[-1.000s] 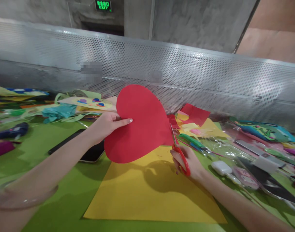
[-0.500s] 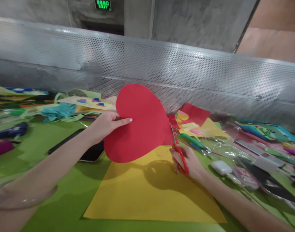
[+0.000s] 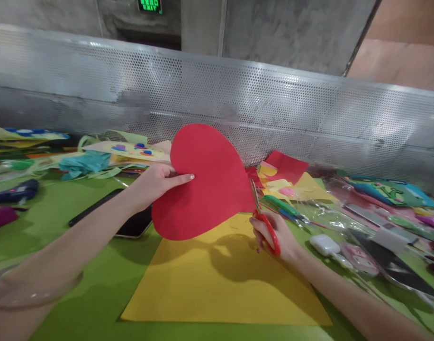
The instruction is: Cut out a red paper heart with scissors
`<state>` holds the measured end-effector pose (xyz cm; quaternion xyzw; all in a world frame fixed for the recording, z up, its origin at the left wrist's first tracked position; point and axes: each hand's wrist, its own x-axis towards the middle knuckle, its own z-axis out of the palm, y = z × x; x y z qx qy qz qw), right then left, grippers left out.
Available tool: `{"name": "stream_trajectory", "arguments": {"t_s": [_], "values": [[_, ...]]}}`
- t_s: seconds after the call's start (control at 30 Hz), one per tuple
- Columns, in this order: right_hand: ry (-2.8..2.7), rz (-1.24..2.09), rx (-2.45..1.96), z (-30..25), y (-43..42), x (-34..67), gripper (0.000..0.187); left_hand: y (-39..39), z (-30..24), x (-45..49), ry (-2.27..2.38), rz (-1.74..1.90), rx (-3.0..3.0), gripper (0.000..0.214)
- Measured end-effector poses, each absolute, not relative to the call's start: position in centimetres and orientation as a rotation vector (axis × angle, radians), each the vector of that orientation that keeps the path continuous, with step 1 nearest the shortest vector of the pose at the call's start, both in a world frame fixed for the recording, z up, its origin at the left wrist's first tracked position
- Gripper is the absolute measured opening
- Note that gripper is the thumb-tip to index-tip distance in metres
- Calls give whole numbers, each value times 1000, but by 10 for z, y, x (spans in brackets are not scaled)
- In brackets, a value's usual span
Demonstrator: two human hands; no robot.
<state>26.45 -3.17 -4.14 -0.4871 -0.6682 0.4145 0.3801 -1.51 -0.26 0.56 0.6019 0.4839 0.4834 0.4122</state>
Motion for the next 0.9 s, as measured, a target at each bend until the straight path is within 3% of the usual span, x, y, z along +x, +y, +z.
{"name": "stream_trajectory", "arguments": {"t_s": [0.9], "values": [[-1747, 998, -1322, -41, -34, 263, 27, -4, 6, -15, 1214, 1186, 1511, 34]]}}
